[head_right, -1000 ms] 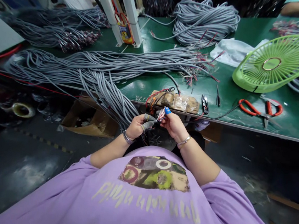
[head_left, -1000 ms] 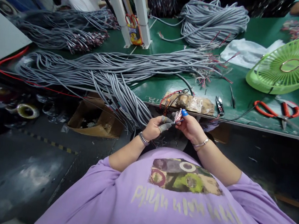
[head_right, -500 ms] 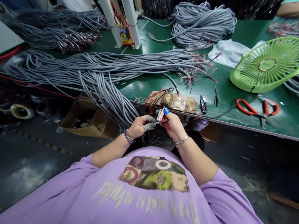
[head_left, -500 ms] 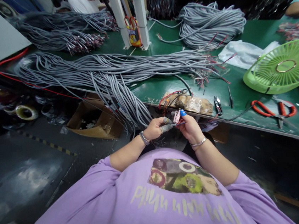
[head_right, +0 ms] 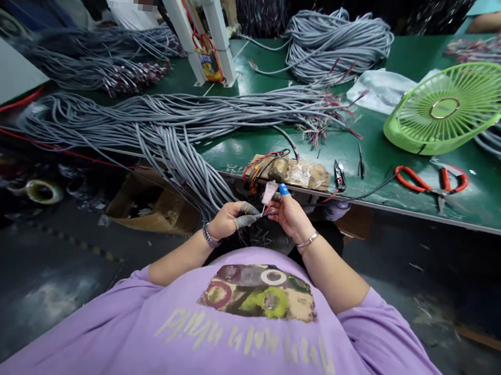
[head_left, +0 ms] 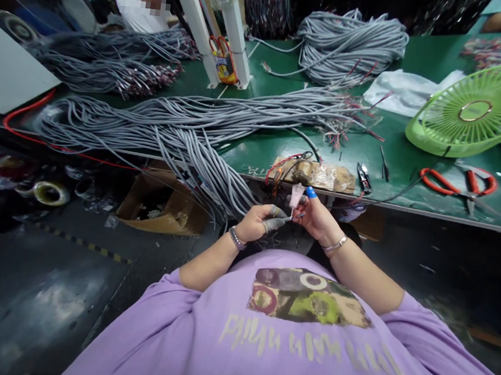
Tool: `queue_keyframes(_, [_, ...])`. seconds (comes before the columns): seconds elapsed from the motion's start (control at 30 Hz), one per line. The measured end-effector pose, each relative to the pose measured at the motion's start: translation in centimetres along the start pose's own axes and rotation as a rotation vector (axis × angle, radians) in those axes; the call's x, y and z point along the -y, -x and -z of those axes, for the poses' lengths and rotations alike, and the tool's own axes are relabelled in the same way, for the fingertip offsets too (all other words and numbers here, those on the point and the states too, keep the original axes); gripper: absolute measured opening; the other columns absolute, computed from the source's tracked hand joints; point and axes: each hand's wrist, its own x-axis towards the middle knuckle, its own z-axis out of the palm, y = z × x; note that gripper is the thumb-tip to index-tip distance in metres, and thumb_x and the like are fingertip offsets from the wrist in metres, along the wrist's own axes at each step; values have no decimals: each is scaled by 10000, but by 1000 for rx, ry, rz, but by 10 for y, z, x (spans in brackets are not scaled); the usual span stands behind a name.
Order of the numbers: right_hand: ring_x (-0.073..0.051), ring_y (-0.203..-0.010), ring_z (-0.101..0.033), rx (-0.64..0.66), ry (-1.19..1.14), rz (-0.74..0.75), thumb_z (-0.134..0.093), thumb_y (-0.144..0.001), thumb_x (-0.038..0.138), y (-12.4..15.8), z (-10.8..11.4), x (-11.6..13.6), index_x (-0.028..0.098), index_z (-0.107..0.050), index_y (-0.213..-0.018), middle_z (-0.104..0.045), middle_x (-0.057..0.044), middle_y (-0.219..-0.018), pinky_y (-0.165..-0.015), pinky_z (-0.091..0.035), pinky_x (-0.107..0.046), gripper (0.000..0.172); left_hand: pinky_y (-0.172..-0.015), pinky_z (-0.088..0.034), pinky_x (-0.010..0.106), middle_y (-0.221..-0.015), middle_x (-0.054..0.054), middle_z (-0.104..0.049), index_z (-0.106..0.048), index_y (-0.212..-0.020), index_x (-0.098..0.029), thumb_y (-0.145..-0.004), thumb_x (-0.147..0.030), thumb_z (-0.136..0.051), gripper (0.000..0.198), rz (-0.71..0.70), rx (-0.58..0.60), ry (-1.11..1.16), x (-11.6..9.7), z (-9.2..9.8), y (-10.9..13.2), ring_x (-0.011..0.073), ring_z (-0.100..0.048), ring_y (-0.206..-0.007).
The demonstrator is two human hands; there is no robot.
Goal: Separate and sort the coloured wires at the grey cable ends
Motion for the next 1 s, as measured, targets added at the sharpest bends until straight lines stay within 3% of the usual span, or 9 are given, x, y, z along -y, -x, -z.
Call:
queue_keyframes(0.2, [-89,-471,-534,1,3,-63,-589,-837,644,7,9,-2,188,-574,-750,-636,5,-628,-484,-458,-213,464,-687,-520,244,-799,66,-710,-737,-900,-128,-815,-408,-710,295,-83,23,-170,0,3,25,130,-644,-708])
queue_keyframes(0.43, [-107,-530,-604,96,109,-151,-566,-913,492,14,15,-5,152,-669,-825,-701,-58,-706,-505,-513,-217,366,-721,-514,261,-817,72,-723,-741,-919,-143,-849,-383,-669,260,-154,24,-290,2,3,28,140,-650,-733])
queue_keyframes(0.53, [-122,-551,-624,222,247,-180,-659,-846,479,20,19,-5,141,-686,-824,-724,-77,-748,-502,-533,-235,339,-714,-505,263,-806,75,-718,-741,-902,-141,-854,-397,-663,272,-167,25,-305,3,2,27,141,-643,-723])
queue_keyframes(0.67, [-78,-425,-502,355,440,-186,-813,-676,474,28,22,-3,140,-645,-697,-627,-6,-558,-442,-490,-221,374,-712,-500,262,-803,78,-721,-740,-903,-143,-861,-398,-656,271,-181,73,-340,6,3,27,143,-642,-721])
queue_keyframes(0.73, [-52,-390,-422,308,434,-117,-844,-634,440,28,22,-3,153,-590,-633,-534,44,-472,-423,-451,-200,383,-705,-500,258,-790,73,-722,-740,-899,-148,-856,-397,-663,265,-183,104,-361,7,4,27,142,-643,-714])
queue_keyframes(0.87, [-40,-395,-335,88,240,86,-839,-630,403,19,23,-1,182,-544,-653,-428,91,-451,-432,-416,-189,369,-702,-503,253,-793,66,-724,-742,-909,-154,-858,-376,-662,241,-190,93,-373,6,6,27,136,-643,-712])
queue_keyframes(1.0, [-67,-440,-394,-13,89,67,-760,-717,502,8,20,7,202,-551,-717,-502,58,-529,-481,-461,-216,366,-697,-510,254,-803,66,-719,-747,-925,-156,-840,-391,-684,257,-173,6,-279,-2,7,24,136,-642,-719])
